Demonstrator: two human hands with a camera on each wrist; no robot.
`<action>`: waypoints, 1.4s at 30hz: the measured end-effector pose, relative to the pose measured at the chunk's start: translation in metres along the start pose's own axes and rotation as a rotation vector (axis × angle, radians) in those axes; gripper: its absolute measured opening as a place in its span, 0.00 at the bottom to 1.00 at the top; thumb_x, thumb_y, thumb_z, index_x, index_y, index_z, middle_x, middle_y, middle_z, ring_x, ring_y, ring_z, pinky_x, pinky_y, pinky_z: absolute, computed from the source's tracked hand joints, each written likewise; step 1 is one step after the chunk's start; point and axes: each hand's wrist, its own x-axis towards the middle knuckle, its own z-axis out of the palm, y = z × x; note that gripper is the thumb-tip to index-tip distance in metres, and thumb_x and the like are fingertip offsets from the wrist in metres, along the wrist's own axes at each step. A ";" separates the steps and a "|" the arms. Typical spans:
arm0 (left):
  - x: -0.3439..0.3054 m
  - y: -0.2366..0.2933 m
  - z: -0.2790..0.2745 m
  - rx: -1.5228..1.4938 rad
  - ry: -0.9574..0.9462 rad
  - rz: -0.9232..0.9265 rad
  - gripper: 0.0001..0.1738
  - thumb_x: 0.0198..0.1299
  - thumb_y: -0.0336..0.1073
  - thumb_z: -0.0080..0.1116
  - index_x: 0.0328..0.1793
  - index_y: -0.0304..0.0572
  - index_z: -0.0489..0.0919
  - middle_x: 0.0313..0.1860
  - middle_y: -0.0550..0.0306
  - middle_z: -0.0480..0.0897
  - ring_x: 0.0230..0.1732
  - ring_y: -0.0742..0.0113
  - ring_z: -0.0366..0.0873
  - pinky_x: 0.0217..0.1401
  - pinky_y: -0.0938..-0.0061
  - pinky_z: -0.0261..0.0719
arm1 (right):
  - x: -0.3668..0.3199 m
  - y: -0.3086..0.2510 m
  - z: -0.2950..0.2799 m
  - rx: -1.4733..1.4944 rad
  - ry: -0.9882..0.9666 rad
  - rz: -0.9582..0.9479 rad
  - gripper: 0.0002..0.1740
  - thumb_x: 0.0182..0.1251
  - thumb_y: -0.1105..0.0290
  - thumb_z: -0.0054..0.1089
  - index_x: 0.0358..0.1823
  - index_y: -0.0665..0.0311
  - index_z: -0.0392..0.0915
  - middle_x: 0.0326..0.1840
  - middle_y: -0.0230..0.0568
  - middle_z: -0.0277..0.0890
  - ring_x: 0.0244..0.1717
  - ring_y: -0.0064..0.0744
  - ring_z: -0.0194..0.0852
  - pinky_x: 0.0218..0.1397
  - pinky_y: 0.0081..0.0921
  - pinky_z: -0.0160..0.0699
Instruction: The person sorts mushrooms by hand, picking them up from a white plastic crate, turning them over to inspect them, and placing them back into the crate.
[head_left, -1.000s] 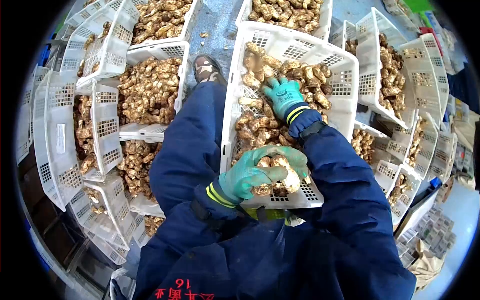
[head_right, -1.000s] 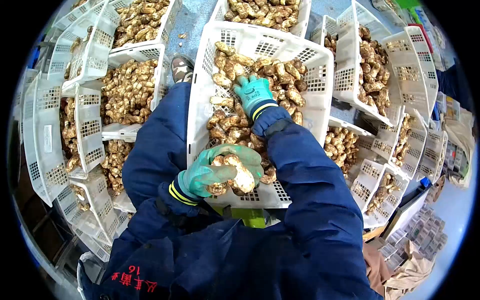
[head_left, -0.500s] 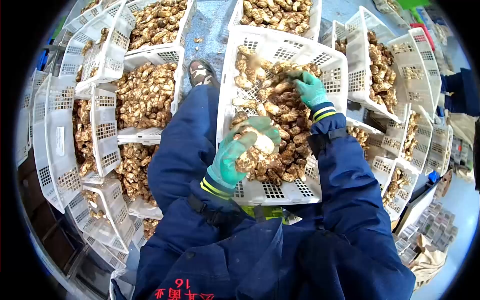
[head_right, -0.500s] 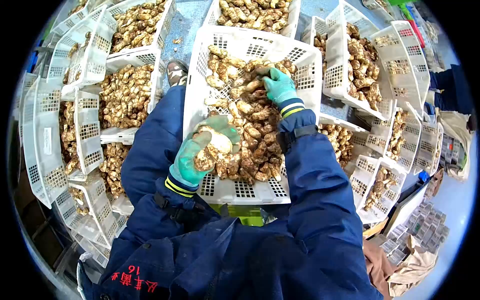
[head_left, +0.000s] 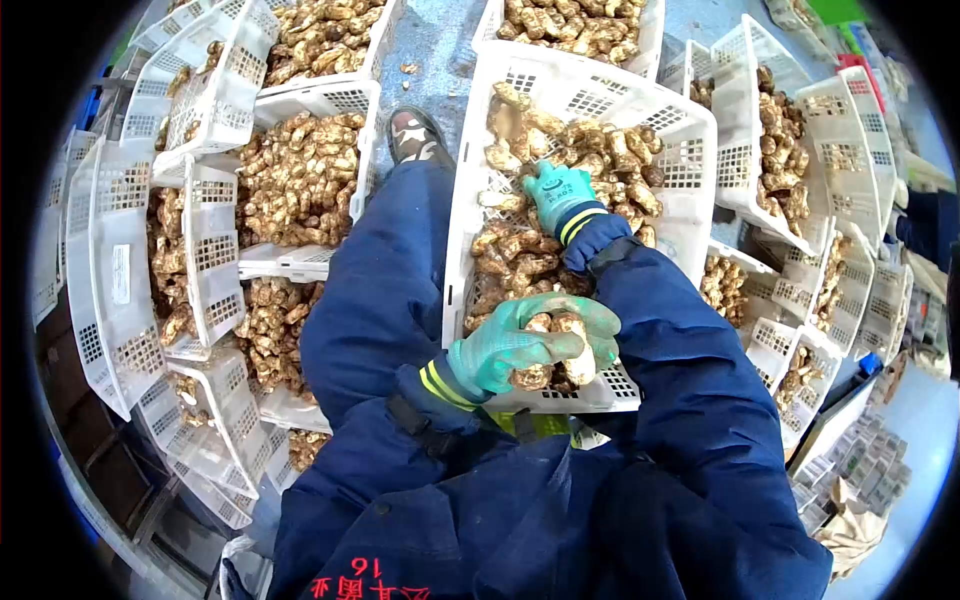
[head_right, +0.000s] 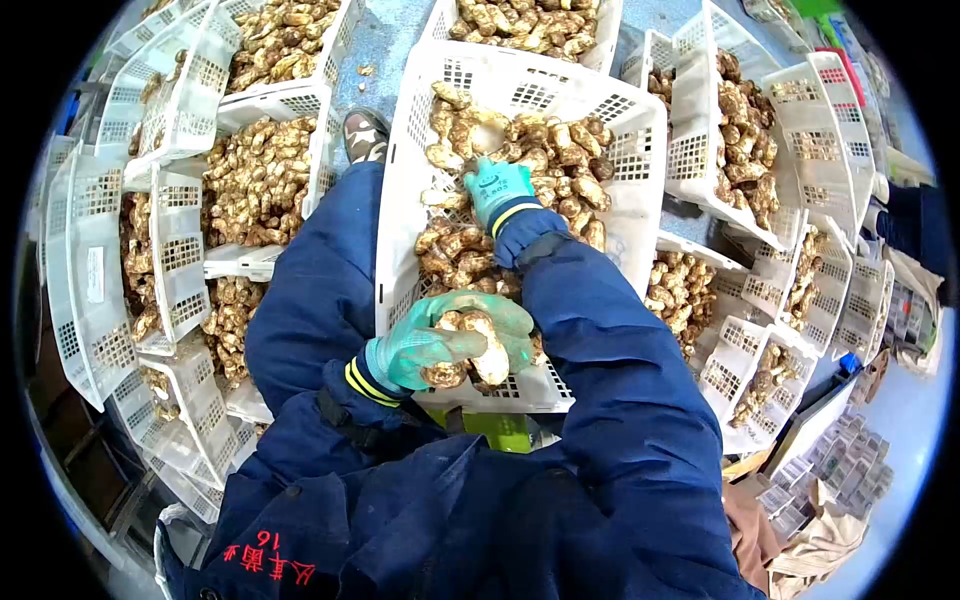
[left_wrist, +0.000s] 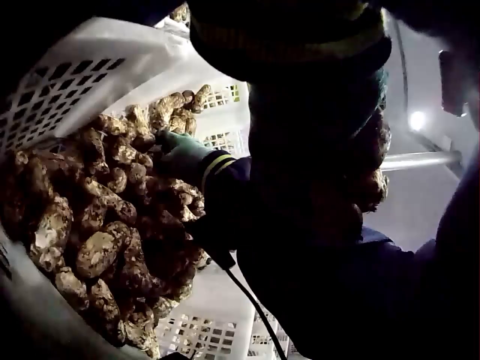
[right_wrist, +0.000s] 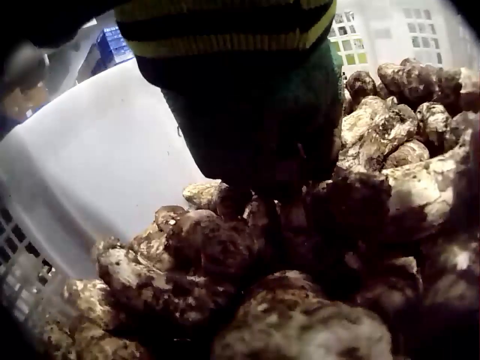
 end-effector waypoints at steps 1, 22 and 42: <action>-0.001 0.001 -0.001 0.028 -0.008 0.005 0.24 0.64 0.35 0.59 0.64 0.30 0.72 0.55 0.45 0.80 0.57 0.57 0.80 0.62 0.66 0.76 | 0.002 0.000 0.000 0.019 0.002 0.013 0.21 0.60 0.70 0.57 0.57 0.53 0.76 0.62 0.44 0.69 0.57 0.47 0.75 0.55 0.49 0.74; 0.019 -0.018 -0.021 -0.040 0.166 0.200 0.34 0.71 0.52 0.48 0.73 0.34 0.61 0.57 0.45 0.77 0.60 0.52 0.77 0.63 0.60 0.77 | -0.149 0.045 -0.057 2.131 0.341 -0.160 0.24 0.51 0.78 0.62 0.52 0.67 0.74 0.49 0.47 0.79 0.45 0.39 0.81 0.58 0.40 0.76; 0.008 -0.010 0.006 0.374 -0.099 0.043 0.28 0.71 0.46 0.49 0.69 0.33 0.68 0.50 0.51 0.83 0.52 0.65 0.80 0.63 0.68 0.71 | -0.047 0.059 -0.004 0.123 0.020 -0.099 0.27 0.61 0.67 0.57 0.64 0.59 0.70 0.65 0.44 0.70 0.61 0.48 0.70 0.61 0.43 0.72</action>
